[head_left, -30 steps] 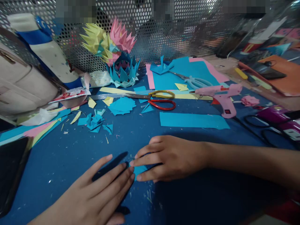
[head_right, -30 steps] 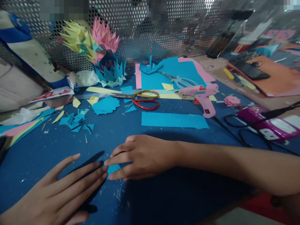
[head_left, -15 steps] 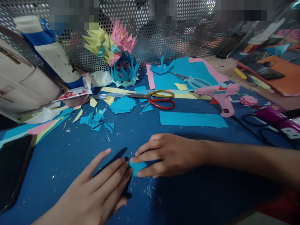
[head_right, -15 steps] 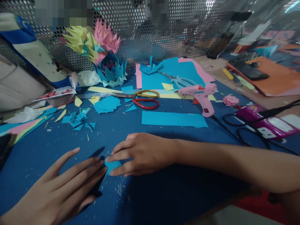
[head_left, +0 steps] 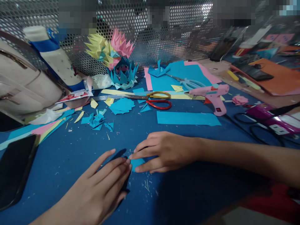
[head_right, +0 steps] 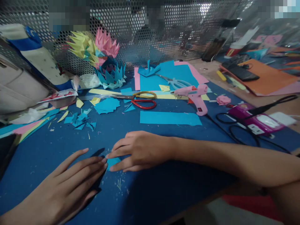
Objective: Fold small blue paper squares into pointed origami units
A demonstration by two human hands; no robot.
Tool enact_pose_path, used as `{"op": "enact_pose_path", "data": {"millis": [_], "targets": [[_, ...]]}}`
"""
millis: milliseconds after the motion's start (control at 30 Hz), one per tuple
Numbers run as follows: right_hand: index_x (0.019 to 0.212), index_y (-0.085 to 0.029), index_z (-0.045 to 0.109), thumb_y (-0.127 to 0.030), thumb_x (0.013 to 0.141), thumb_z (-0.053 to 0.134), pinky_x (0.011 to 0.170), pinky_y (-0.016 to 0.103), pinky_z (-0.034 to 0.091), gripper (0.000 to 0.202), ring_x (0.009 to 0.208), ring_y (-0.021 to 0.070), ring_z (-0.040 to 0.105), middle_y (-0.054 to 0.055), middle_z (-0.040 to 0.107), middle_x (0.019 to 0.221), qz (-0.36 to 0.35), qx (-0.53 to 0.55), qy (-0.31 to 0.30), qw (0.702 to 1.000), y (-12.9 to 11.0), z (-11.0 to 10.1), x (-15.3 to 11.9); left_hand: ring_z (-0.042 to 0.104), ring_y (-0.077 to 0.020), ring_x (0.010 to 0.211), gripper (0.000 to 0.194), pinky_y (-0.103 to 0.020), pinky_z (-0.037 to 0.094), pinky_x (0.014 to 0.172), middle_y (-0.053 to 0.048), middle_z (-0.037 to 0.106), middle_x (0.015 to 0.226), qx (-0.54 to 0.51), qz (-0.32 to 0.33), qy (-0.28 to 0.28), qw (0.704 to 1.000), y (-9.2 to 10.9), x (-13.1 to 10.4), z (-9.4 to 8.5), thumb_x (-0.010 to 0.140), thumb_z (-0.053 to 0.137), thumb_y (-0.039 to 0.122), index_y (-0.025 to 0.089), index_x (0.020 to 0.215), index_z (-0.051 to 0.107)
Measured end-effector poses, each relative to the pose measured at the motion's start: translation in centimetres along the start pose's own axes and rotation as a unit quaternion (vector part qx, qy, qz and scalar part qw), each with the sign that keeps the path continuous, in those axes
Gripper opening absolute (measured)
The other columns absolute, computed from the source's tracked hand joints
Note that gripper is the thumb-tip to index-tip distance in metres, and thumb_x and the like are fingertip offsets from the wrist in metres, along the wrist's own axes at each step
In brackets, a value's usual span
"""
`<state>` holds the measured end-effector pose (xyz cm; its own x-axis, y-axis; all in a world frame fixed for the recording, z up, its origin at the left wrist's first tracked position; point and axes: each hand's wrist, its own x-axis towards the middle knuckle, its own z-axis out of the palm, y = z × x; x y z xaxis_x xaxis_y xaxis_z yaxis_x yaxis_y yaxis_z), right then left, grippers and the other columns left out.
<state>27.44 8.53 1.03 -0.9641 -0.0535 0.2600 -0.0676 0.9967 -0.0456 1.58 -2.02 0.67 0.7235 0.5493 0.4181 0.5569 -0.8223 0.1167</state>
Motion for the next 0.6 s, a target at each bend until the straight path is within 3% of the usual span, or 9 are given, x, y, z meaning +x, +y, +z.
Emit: {"op": "enact_pose_path", "data": {"millis": [433,600], "targets": [[0.130,-0.029,0.062,-0.034,0.103,0.047,0.081,0.030,0.046,0.031,0.125,0.0158,0.052,0.001,0.058,0.141,-0.010,0.002,0.006,1.000,0.3,0.3,-0.2,0.062,-0.0180,0.114,0.027,-0.041,0.014,0.125,-0.002,0.073,0.115,0.000,0.005,-0.009,1.000,-0.4,0.0,-0.3,0.103,0.053,0.032,0.018,0.116,0.071],[0.124,-0.026,0.066,-0.033,0.102,0.049,0.079,0.031,0.048,0.028,0.125,0.0164,0.054,0.000,0.061,0.137,-0.011,0.024,0.030,0.999,0.4,0.5,-0.3,0.062,-0.0191,0.114,0.032,-0.047,0.020,0.123,-0.006,0.073,0.112,-0.036,0.032,-0.005,0.999,-1.5,0.0,0.1,0.106,0.039,0.014,0.010,0.114,0.069]]}}
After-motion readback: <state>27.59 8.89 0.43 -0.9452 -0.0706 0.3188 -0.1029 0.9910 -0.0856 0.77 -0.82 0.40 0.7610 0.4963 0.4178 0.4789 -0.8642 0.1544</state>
